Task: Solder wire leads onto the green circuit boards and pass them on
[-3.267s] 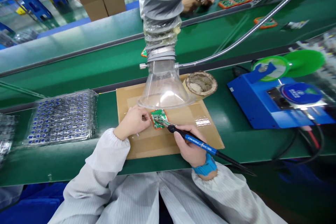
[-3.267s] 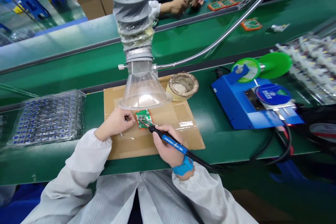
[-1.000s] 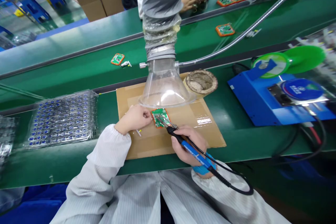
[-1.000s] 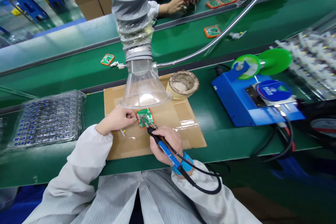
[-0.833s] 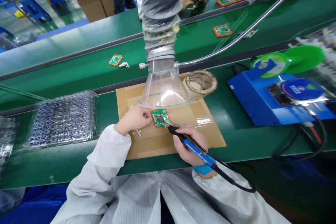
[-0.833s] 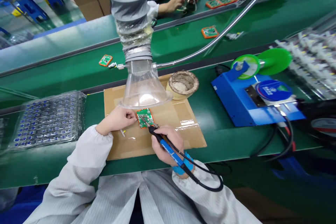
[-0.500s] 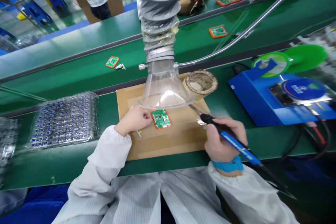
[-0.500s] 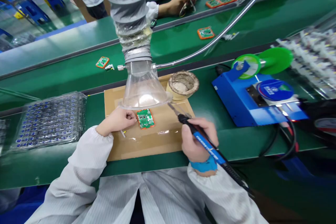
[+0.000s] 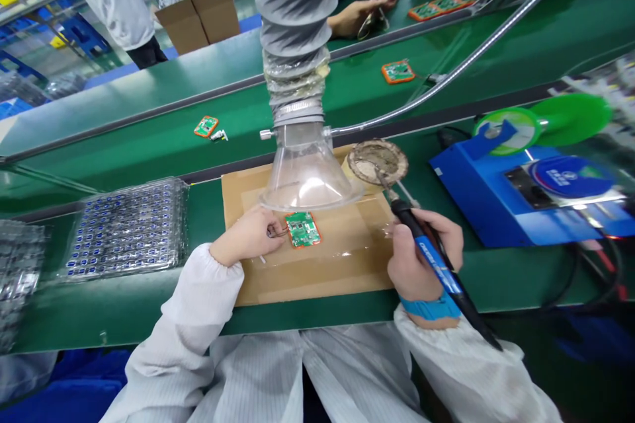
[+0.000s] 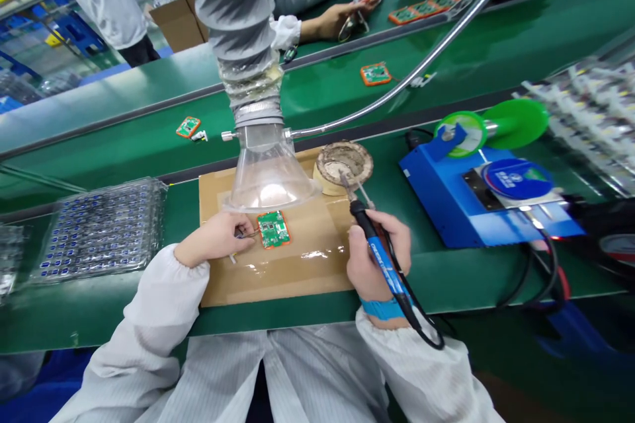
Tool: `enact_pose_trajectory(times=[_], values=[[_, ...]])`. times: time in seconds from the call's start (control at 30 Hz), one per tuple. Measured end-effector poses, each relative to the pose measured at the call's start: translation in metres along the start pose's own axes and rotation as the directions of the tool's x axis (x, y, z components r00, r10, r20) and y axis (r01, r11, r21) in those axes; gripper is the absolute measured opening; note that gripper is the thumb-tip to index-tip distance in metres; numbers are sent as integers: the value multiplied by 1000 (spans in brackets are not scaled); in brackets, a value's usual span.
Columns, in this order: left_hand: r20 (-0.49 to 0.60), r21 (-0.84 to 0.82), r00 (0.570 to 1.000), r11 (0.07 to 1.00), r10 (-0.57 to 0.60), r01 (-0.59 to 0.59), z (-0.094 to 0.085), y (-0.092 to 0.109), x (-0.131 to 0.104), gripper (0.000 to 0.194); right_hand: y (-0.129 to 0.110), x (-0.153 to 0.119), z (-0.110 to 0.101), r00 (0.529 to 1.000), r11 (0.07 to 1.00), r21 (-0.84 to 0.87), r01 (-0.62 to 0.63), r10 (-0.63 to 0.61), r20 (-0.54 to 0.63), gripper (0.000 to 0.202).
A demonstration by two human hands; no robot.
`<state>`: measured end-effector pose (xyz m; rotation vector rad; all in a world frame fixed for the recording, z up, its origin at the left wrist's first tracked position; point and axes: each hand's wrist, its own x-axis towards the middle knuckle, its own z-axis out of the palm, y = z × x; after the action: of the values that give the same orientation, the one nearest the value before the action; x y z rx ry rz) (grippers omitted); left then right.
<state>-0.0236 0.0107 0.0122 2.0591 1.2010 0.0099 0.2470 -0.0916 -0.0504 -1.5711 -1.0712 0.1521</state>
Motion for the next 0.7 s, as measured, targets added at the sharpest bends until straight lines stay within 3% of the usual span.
enact_pose_trajectory(times=[0.13, 0.23, 0.3, 0.4, 0.47, 0.53, 0.57, 0.6, 0.67, 0.7], values=[[-47, 6, 999, 1000, -14, 15, -1, -1, -9, 9, 2, -2, -1, 1000, 999, 50, 21, -22, 12, 30], [48, -232, 995, 968, -86, 95, -15, -6, -12, 12, 3, -1, -1, 1000, 997, 71, -9, 8, 4, 32], [155, -464, 981, 868, -116, 176, -29, -15, -12, 17, 4, -1, -2, 1000, 998, 62, -26, 27, -10, 33], [246, -713, 946, 622, -209, 323, -57, -35, -6, 28, 8, -3, -4, 998, 995, 89, -55, 55, -5, 33], [203, -779, 929, 523, -311, 345, -79, -51, 6, 32, 9, -5, -5, 998, 990, 125, -70, 70, 11, 34], [46, -797, 914, 537, -403, 277, -102, -66, 25, 27, 9, -6, -5, 998, 987, 149, -67, 67, 5, 33], [-83, -762, 884, 601, -461, 241, -114, -73, 37, 23, 7, -6, -4, 998, 985, 160, -62, 63, 1, 32], [-236, -691, 823, 685, -516, 232, -126, -80, 50, 18, 6, -5, -4, 998, 983, 173, -58, 59, -1, 31], [-519, -495, 644, 812, -562, 310, -146, -95, 74, 11, 2, -4, -3, 999, 979, 197, -50, 49, 9, 30], [-613, -414, 559, 830, -558, 375, -155, -103, 84, 9, 1, -4, -3, 999, 977, 206, -51, 49, 17, 30]])
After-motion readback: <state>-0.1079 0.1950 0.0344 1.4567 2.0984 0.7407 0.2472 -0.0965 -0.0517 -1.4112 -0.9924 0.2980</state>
